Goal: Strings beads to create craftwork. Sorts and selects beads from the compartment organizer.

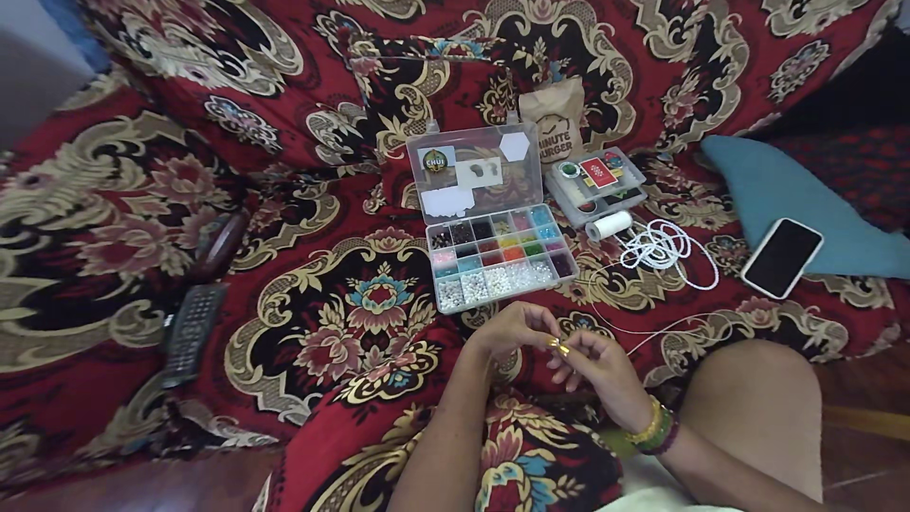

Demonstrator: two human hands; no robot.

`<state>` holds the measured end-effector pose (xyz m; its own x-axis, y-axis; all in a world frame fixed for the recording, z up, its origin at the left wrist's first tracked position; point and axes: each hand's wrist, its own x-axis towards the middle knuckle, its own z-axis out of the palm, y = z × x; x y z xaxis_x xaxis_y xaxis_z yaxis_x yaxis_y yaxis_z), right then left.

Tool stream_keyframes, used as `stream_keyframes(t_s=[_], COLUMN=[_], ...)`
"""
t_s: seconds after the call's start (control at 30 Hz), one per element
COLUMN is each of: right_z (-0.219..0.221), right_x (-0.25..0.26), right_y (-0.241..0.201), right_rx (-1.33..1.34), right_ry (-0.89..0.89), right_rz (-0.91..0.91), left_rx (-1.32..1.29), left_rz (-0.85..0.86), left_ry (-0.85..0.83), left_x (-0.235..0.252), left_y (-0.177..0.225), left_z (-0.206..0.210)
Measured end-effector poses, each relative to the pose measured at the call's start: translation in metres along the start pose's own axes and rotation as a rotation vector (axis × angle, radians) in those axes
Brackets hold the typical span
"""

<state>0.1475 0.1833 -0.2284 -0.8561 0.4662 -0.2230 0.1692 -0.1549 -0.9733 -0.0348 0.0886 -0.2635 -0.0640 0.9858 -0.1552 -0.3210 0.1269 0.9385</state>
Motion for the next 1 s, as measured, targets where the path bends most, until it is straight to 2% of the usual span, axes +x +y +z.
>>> stream_keyframes(t_s=[0.17,0.37,0.83,0.93,1.0], right_z=[0.000,0.001,-0.003,-0.003,-0.003], right_x=[0.000,0.002,0.004,0.003,0.003], right_y=[0.000,-0.001,0.003,0.001,0.001], right_rx=[-0.002,0.037,0.048,0.004,-0.008], right_ry=[0.004,0.024,-0.022,0.006,0.014], right_rz=[-0.001,0.032,0.059,0.041,0.028], left_rx=[0.074,0.029,0.044,0.132,0.285], left_rz=[0.041,0.121,0.095,0.082,0.074], left_ry=[0.033,0.017,0.082,0.209,0.419], left_x=[-0.003,0.000,0.001,-0.004,-0.009], left_y=[0.003,-0.002,0.001,0.010,0.019], left_z=[0.000,-0.002,0.002,0.003,-0.001])
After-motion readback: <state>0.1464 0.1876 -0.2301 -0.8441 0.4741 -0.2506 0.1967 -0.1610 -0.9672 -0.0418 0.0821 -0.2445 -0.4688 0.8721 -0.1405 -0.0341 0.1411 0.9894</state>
